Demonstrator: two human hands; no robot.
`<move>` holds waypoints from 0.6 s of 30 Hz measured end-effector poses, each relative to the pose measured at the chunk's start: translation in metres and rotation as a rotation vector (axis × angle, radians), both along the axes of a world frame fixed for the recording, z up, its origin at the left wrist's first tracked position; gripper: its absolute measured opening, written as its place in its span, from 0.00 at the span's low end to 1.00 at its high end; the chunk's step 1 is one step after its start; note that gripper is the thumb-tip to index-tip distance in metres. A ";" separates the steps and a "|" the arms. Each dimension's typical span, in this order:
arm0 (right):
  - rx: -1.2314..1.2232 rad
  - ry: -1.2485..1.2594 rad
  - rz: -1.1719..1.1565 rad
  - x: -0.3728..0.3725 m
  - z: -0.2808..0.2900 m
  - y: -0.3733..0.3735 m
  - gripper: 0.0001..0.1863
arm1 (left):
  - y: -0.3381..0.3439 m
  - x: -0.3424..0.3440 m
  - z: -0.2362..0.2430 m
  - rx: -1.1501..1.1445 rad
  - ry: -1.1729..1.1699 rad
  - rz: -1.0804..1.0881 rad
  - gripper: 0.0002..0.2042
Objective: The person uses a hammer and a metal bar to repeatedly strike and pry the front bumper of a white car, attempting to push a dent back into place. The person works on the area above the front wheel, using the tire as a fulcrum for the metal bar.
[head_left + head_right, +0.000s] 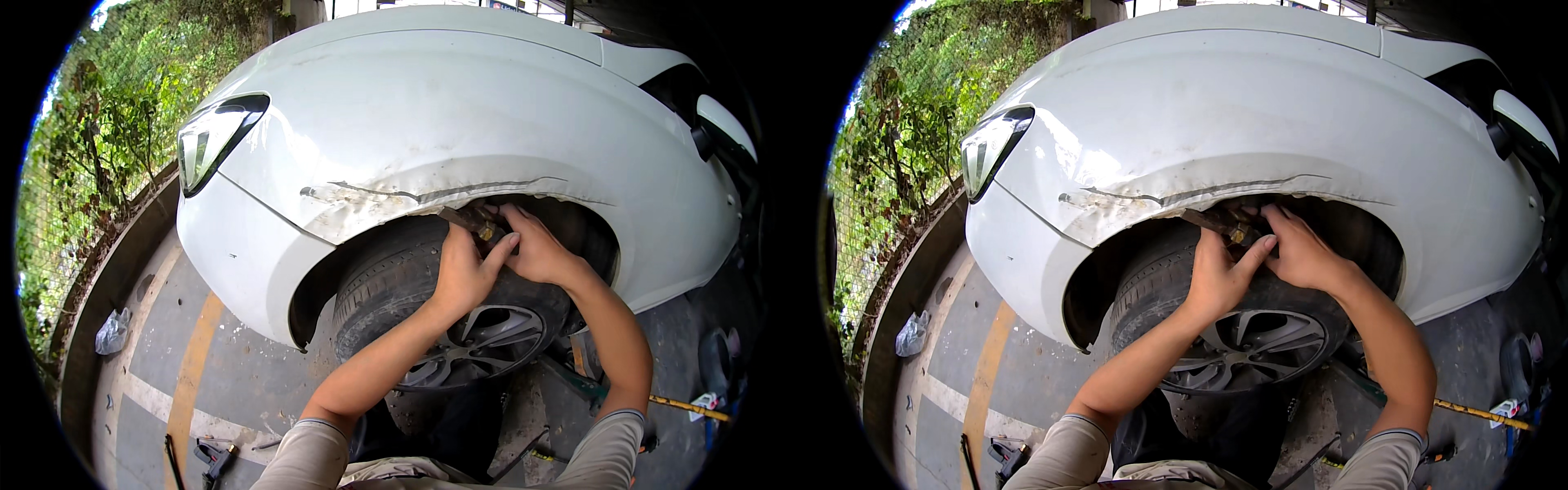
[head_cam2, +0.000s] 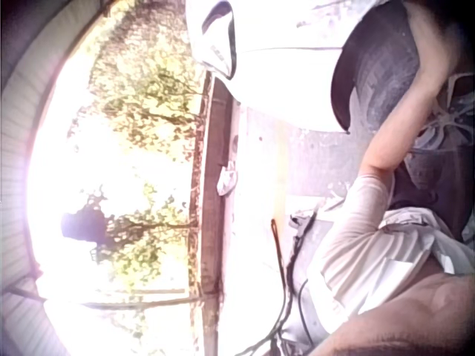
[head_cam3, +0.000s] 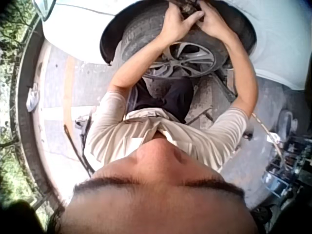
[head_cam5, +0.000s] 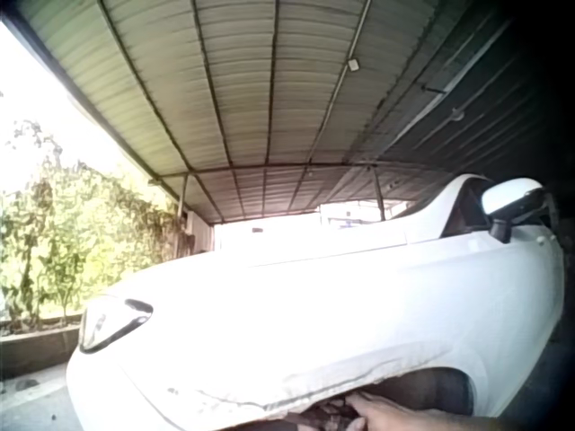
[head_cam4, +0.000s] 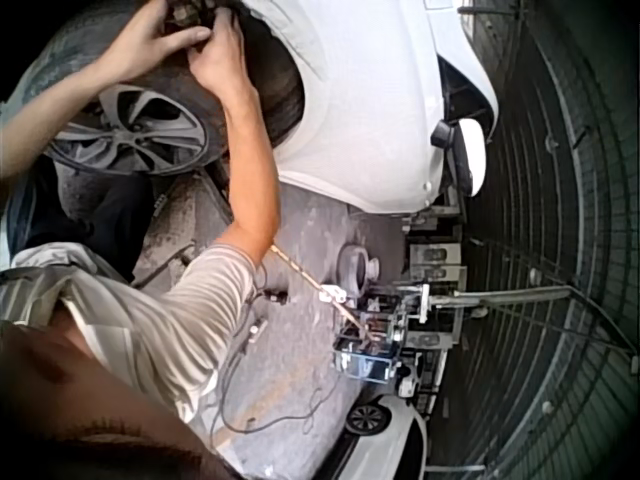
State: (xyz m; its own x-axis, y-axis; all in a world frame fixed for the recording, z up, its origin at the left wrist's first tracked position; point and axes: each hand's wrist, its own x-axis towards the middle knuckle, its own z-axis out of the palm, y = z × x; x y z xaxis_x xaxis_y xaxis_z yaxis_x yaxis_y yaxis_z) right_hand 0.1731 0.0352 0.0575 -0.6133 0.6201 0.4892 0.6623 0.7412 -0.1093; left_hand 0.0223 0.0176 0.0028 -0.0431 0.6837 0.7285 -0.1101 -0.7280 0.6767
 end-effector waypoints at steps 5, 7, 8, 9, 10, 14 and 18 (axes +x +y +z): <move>-0.143 0.098 -0.034 0.000 -0.001 0.006 0.27 | 0.000 0.001 0.003 0.049 0.028 0.038 0.23; -0.083 0.111 -0.038 -0.003 -0.001 0.010 0.27 | 0.005 0.001 0.002 0.073 0.027 0.060 0.22; -0.053 0.118 -0.041 -0.004 -0.002 0.012 0.27 | 0.008 0.001 0.000 0.084 0.027 0.071 0.22; -0.010 0.106 -0.060 -0.003 -0.002 0.015 0.28 | 0.013 0.002 -0.002 0.094 0.019 0.067 0.21; 0.034 0.093 -0.079 -0.002 -0.003 0.019 0.29 | 0.018 0.002 -0.005 0.104 0.011 0.063 0.21; 0.208 0.045 -0.269 0.003 -0.011 0.032 0.30 | 0.031 0.002 -0.004 0.156 0.008 0.011 0.16; 0.632 0.049 -0.192 0.010 -0.022 0.053 0.27 | 0.033 -0.003 0.004 0.202 0.087 0.037 0.12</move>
